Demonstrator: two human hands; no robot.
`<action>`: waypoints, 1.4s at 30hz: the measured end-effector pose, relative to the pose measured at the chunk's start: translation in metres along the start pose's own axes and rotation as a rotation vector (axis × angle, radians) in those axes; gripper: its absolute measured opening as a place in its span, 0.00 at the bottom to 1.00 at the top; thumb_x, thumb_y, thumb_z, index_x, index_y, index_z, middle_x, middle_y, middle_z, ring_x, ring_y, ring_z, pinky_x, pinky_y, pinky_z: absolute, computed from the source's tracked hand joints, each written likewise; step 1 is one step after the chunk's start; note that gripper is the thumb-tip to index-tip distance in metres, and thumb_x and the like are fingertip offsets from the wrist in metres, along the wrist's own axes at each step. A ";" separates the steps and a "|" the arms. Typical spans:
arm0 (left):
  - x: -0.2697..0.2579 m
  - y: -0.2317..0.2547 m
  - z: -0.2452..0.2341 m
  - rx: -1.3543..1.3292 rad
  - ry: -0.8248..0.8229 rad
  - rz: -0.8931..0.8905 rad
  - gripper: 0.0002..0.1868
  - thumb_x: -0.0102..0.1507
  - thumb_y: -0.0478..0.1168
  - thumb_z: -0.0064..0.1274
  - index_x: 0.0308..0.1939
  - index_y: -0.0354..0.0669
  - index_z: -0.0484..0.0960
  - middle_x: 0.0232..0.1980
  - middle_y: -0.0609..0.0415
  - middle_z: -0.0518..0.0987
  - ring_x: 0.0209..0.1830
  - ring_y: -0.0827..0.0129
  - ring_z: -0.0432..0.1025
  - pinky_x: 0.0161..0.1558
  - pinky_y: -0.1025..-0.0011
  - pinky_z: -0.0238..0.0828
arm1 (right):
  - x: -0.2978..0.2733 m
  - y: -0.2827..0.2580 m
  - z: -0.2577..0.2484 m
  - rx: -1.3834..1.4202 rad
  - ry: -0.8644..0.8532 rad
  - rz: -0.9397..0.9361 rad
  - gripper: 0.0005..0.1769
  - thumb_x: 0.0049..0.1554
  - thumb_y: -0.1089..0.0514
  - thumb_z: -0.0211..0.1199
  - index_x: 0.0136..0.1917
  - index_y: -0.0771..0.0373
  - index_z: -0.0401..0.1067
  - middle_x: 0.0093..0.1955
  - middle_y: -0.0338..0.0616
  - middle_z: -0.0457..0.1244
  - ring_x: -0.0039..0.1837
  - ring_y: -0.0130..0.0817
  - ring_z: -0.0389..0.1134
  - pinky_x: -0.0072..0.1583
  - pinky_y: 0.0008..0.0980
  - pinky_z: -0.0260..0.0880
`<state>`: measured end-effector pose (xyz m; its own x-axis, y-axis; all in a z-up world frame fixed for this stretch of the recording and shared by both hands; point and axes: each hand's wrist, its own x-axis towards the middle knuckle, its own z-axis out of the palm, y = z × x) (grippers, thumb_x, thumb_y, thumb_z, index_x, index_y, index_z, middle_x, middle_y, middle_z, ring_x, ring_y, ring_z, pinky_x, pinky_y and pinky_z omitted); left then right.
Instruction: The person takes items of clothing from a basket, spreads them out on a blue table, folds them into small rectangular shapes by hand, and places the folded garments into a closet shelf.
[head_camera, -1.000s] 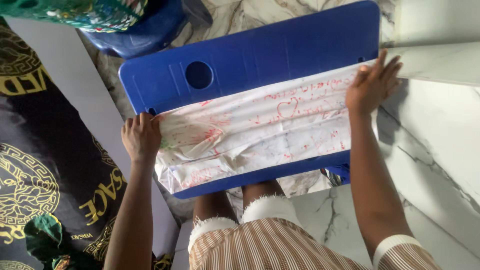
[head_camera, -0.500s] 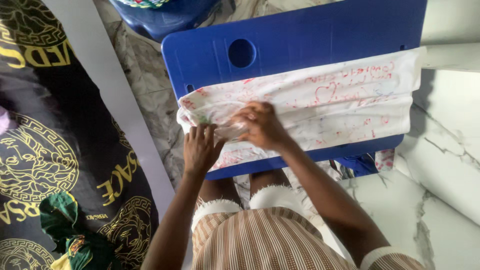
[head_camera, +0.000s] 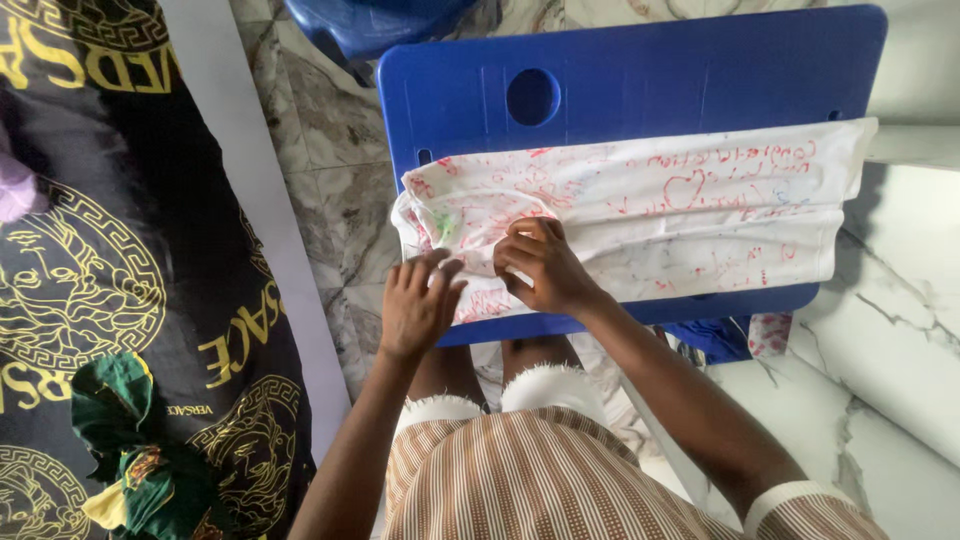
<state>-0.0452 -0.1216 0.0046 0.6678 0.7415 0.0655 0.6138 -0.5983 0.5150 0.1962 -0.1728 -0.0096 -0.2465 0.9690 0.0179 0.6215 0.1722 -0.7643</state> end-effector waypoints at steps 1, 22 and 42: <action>0.003 0.003 -0.003 0.012 0.050 0.060 0.15 0.62 0.45 0.58 0.51 0.47 0.79 0.55 0.53 0.78 0.52 0.59 0.71 0.51 0.60 0.65 | 0.005 -0.001 -0.003 0.011 0.004 -0.018 0.09 0.48 0.60 0.70 0.43 0.54 0.73 0.55 0.32 0.67 0.66 0.39 0.62 0.69 0.43 0.56; 0.050 -0.021 -0.004 -0.128 -0.272 0.267 0.11 0.52 0.33 0.55 0.39 0.44 0.80 0.35 0.59 0.82 0.38 0.63 0.71 0.44 0.63 0.72 | 0.013 0.032 -0.002 -0.124 -0.189 -0.186 0.13 0.50 0.53 0.72 0.49 0.56 0.79 0.48 0.36 0.67 0.63 0.37 0.63 0.68 0.47 0.55; 0.103 -0.043 0.026 -0.384 -0.048 -0.578 0.14 0.60 0.42 0.64 0.44 0.38 0.80 0.36 0.50 0.79 0.35 0.58 0.73 0.36 0.63 0.70 | 0.041 0.064 -0.007 -0.147 0.360 0.328 0.17 0.44 0.61 0.78 0.45 0.57 0.75 0.52 0.44 0.63 0.57 0.45 0.62 0.59 0.41 0.64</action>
<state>0.0087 -0.0273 -0.0330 0.3021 0.8892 -0.3436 0.6902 0.0446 0.7223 0.2310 -0.1212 -0.0535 0.2350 0.9714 0.0331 0.7274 -0.1531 -0.6689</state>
